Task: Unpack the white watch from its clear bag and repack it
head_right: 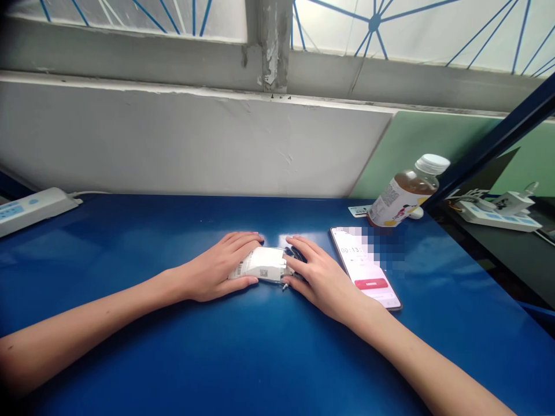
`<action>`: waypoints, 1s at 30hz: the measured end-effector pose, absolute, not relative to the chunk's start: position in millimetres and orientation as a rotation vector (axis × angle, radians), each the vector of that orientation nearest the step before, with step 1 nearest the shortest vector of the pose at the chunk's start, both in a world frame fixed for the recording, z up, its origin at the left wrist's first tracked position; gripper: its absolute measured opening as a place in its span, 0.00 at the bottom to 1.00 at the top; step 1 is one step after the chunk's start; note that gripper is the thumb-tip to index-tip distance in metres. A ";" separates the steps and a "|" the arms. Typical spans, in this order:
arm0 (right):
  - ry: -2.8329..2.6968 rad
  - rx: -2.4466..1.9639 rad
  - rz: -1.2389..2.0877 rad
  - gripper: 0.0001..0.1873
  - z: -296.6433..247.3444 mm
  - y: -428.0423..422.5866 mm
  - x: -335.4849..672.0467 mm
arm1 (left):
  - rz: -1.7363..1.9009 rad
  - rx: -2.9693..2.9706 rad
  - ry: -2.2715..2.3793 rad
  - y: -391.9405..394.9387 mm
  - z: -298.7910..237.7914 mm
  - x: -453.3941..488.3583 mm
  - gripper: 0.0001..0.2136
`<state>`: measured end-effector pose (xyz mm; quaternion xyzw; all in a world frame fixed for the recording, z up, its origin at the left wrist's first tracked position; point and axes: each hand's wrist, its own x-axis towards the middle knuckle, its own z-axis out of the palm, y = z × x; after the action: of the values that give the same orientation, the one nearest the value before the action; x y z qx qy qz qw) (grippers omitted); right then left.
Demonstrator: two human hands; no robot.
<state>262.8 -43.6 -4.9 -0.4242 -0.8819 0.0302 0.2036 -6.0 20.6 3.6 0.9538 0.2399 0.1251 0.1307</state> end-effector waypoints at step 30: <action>-2.367 -1.220 0.249 0.07 -7.3 -47.4 254.4 | 0.427 2.800 0.657 19.6 2.6 -5.0 0.26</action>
<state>254.4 -47.4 -7.3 -0.4439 -0.8610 0.0906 0.2314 -5.0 19.6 2.6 0.9564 0.2243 0.1460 0.1169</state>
